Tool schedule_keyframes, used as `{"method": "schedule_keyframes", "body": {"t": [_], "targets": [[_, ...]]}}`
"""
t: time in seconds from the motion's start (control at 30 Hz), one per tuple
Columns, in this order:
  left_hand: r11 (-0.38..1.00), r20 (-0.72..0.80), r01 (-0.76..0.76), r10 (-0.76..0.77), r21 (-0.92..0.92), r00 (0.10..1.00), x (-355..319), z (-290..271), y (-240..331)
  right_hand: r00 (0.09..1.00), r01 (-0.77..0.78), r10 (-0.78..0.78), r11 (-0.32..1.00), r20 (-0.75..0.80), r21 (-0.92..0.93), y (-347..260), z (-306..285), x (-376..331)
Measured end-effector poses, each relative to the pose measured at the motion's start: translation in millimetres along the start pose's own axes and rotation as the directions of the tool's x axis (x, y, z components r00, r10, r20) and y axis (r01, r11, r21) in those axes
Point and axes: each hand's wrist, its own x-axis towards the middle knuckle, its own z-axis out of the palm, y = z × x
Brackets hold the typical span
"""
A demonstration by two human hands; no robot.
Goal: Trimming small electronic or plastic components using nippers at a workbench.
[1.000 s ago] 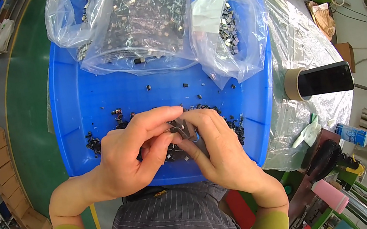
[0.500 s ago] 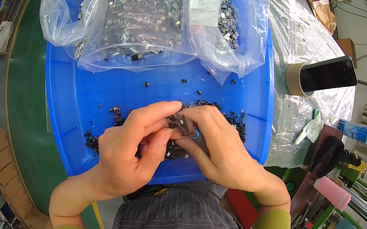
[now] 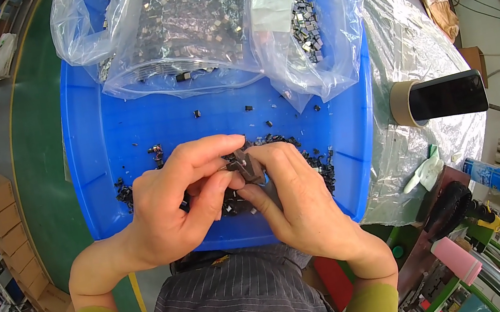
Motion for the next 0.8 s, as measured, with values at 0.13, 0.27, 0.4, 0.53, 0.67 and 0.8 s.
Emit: {"method": "schedule_keyframes", "body": {"t": [0.13,0.27,0.4,0.53,0.67,0.8], "targets": [[0.994,0.043,0.090,-0.088,-0.064,0.995,-1.0,-1.8,-0.8,1.000,-0.021,0.021,1.000,-0.005,0.002,-0.9,2.5,1.1],[0.992,0.041,0.105,-0.102,-0.065,0.994,-0.9,-0.1,-0.5,1.000,0.000,0.000,1.000,-0.015,0.021,1.0,2.5,1.4],[0.990,0.046,0.109,-0.106,-0.084,0.993,-0.7,-1.8,-1.2,1.000,-0.008,0.008,1.000,-0.019,0.012,0.0,3.3,1.8],[0.993,0.053,0.093,-0.090,-0.066,0.995,-1.1,-2.9,-1.2,1.000,-0.001,0.001,1.000,-0.017,0.004,1.1,3.9,1.1],[0.992,0.047,0.097,-0.093,-0.080,0.995,-1.0,0.1,-0.6,1.000,0.007,-0.007,1.000,-0.015,0.007,1.8,1.4,-0.3],[0.974,0.107,0.179,-0.165,-0.138,0.980,0.9,-3.6,0.8,0.998,0.061,-0.063,0.997,-0.029,-0.052,4.9,2.1,-0.7]]}}
